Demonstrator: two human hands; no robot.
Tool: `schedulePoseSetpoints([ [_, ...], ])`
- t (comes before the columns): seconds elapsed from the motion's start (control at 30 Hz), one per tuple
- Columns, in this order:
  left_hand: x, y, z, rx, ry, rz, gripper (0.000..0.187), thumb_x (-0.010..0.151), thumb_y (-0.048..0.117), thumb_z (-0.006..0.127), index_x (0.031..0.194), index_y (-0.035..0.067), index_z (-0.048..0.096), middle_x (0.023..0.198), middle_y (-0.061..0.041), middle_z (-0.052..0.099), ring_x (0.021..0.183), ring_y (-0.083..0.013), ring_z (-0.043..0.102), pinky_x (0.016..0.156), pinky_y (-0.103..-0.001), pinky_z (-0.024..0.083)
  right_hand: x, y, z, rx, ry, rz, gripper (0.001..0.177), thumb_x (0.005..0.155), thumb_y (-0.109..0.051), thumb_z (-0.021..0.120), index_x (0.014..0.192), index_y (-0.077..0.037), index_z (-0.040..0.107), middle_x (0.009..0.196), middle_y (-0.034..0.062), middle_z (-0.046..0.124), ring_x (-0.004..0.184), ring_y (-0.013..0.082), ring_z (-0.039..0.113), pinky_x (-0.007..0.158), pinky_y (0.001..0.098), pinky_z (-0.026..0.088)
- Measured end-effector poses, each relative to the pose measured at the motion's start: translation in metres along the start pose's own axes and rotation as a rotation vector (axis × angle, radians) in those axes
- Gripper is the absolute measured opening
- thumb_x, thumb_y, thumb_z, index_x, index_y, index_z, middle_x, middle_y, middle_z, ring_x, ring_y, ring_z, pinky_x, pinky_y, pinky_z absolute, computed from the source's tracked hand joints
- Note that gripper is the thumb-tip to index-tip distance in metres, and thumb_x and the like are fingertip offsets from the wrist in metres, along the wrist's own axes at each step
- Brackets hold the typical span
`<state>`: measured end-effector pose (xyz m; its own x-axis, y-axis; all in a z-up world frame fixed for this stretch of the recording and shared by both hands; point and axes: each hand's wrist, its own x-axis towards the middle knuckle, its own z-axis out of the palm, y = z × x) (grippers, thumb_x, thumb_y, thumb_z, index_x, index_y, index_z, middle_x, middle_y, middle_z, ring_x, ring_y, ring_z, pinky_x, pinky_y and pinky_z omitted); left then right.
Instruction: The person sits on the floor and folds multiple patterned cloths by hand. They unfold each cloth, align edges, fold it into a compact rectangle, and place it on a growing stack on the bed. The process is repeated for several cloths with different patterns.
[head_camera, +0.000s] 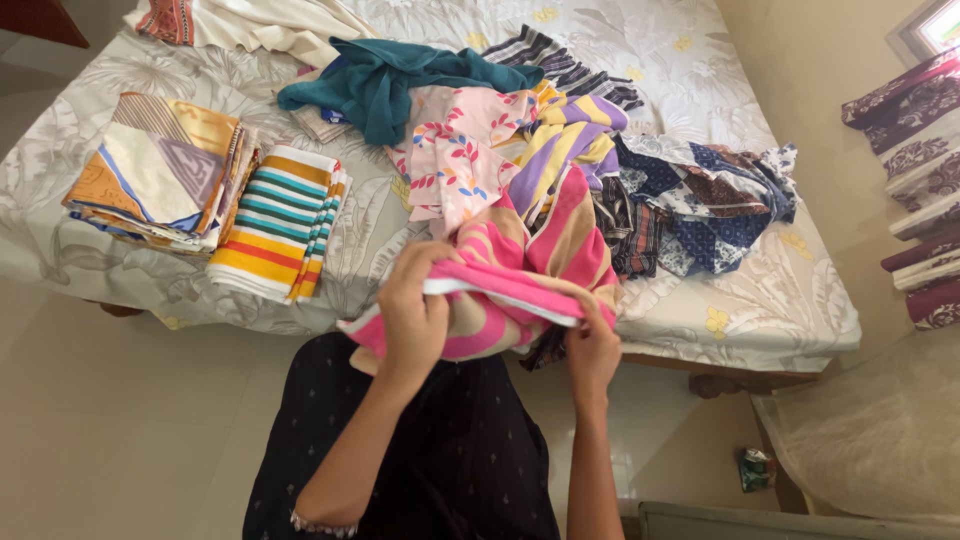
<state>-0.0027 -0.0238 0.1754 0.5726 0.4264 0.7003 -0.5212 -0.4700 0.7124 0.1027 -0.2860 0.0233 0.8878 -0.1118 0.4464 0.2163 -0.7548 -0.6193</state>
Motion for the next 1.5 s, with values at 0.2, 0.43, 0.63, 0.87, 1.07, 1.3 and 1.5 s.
schedulePoseSetpoints([
  [0.2, 0.026, -0.007, -0.022, 0.040, 0.168, -0.032, 0.022, 0.090, -0.011, 0.050, 0.104, -0.003, 0.065, 0.101, -0.013, 0.068, 0.097, -0.0270, 0.070, 0.089, -0.035, 0.054, 0.030, 0.053, -0.028, -0.201, 0.206, 0.093, 0.030, 0.093, -0.021, 0.077, 0.122, -0.017, 0.077, 0.082, 0.0151, 0.075, 0.073, 0.0284, 0.072, 0.067, 0.0423, 0.055],
  [0.43, 0.024, -0.029, -0.051, 0.073, 0.326, -0.033, 0.015, 0.096, -0.011, 0.054, 0.103, -0.003, 0.065, 0.101, -0.012, 0.067, 0.098, -0.0236, 0.067, 0.094, -0.033, 0.053, 0.057, 0.069, -0.093, -0.064, 0.502, 0.086, 0.026, 0.100, -0.015, 0.075, 0.125, -0.008, 0.076, 0.095, 0.0146, 0.077, 0.081, 0.0229, 0.074, 0.073, 0.0390, 0.056],
  [0.63, 0.009, -0.057, -0.067, -0.038, 0.550, -0.054, 0.010, 0.101, -0.010, 0.053, 0.105, -0.003, 0.058, 0.103, -0.008, 0.062, 0.096, -0.0195, 0.061, 0.093, -0.033, 0.051, 0.067, 0.051, -0.130, 0.105, 0.692, -0.159, 0.023, 0.099, -0.003, 0.069, 0.120, 0.004, 0.076, 0.103, 0.0143, 0.077, 0.092, 0.0224, 0.074, 0.086, 0.0370, 0.059],
  [0.87, 0.004, -0.087, -0.095, -0.120, 0.801, 0.037, 0.014, 0.112, -0.008, 0.047, 0.106, 0.005, 0.047, 0.100, -0.006, 0.050, 0.091, -0.0179, 0.056, 0.090, -0.031, 0.051, 0.089, 0.042, -0.142, 0.506, 0.938, -0.192, 0.015, 0.095, 0.003, 0.065, 0.107, 0.001, 0.075, 0.096, 0.0056, 0.070, 0.088, 0.0182, 0.069, 0.079, 0.0301, 0.058],
  [1.07, 0.024, -0.107, -0.103, 0.008, 0.541, -0.107, 0.023, 0.096, -0.010, 0.051, 0.117, -0.004, 0.060, 0.112, -0.008, 0.062, 0.102, -0.0199, 0.063, 0.093, -0.032, 0.051, 0.129, 0.052, -0.128, 0.072, 0.719, -0.219, 0.020, 0.085, 0.006, 0.070, 0.093, -0.004, 0.086, 0.096, 0.0131, 0.064, 0.089, 0.0265, 0.065, 0.067, 0.0326, 0.051],
  [1.3, 0.055, -0.127, -0.108, 0.112, 0.277, -0.216, 0.032, 0.088, -0.005, 0.058, 0.117, -0.003, 0.071, 0.108, -0.012, 0.072, 0.096, -0.0192, 0.067, 0.089, -0.031, 0.053, 0.187, 0.062, -0.126, 0.027, -0.208, 0.028, 0.019, 0.081, 0.002, 0.076, 0.100, 0.000, 0.079, 0.081, 0.0064, 0.073, 0.070, 0.0111, 0.064, 0.066, 0.0284, 0.052],
  [1.5, 0.054, -0.151, -0.106, 0.317, 0.023, -0.190, 0.020, 0.080, 0.007, 0.082, 0.100, 0.005, 0.079, 0.099, -0.015, 0.072, 0.091, -0.0209, 0.067, 0.084, -0.031, 0.053, 0.227, 0.104, -0.110, 0.170, -0.638, 0.058, 0.019, 0.079, -0.001, 0.078, 0.098, 0.005, 0.079, 0.081, 0.0056, 0.075, 0.067, 0.0071, 0.062, 0.061, 0.0271, 0.051],
])
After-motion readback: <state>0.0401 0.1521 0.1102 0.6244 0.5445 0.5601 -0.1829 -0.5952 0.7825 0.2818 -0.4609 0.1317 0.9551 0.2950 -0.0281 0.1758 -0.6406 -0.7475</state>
